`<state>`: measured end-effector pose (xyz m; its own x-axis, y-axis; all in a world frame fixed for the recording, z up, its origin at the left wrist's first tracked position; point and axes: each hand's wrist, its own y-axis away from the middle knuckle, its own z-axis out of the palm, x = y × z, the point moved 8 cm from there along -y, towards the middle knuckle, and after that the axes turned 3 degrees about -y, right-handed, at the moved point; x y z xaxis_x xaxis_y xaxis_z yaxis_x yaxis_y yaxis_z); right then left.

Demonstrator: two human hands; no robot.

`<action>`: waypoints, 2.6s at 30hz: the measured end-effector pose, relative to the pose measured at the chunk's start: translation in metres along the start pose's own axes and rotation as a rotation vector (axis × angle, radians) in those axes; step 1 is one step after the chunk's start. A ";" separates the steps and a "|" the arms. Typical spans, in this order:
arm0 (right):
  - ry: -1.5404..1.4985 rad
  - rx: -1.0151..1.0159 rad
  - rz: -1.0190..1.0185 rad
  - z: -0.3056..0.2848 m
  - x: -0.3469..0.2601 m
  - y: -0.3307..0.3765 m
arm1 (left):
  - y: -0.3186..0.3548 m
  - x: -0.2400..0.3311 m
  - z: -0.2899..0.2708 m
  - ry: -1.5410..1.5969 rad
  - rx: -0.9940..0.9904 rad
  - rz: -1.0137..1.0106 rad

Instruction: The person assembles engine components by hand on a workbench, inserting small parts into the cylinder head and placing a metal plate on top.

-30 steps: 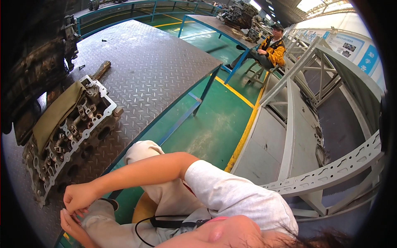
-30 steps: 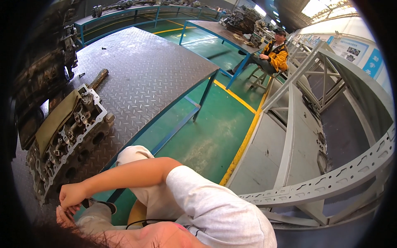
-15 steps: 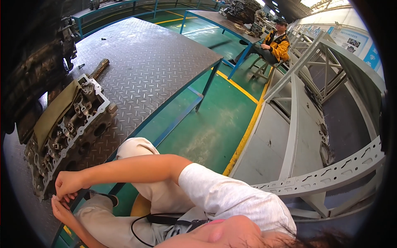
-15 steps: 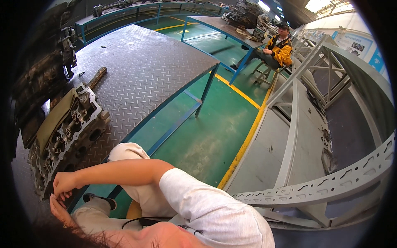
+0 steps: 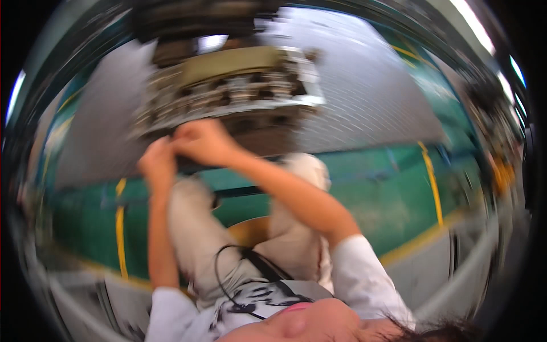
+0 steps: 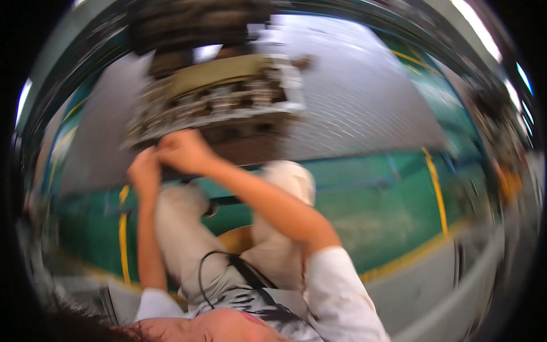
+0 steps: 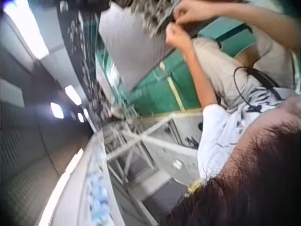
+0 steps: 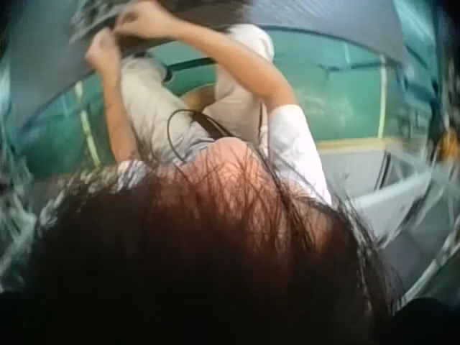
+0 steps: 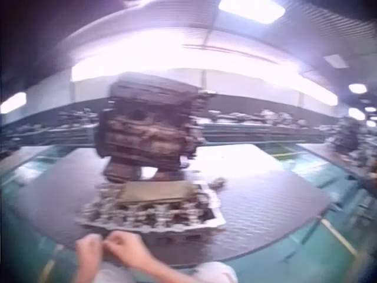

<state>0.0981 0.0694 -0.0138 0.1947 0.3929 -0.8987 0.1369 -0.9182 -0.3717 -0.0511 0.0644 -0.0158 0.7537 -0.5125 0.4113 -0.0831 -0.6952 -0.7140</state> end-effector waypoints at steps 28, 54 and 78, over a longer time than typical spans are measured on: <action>-0.162 0.073 0.067 0.003 -0.010 -0.013 | -0.003 -0.029 -0.024 0.432 0.039 -0.435; 0.230 0.253 -0.358 -0.045 -0.069 0.001 | -0.046 -0.043 -0.074 0.085 0.295 -0.135; 0.297 -0.167 -0.348 0.037 -0.120 -0.120 | -0.089 -0.078 -0.071 0.292 -0.156 0.024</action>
<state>0.0222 0.1304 0.1299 0.3753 0.6953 -0.6130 0.3923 -0.7183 -0.5745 -0.1483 0.1308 0.0559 0.5335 -0.6369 0.5565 -0.2149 -0.7384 -0.6392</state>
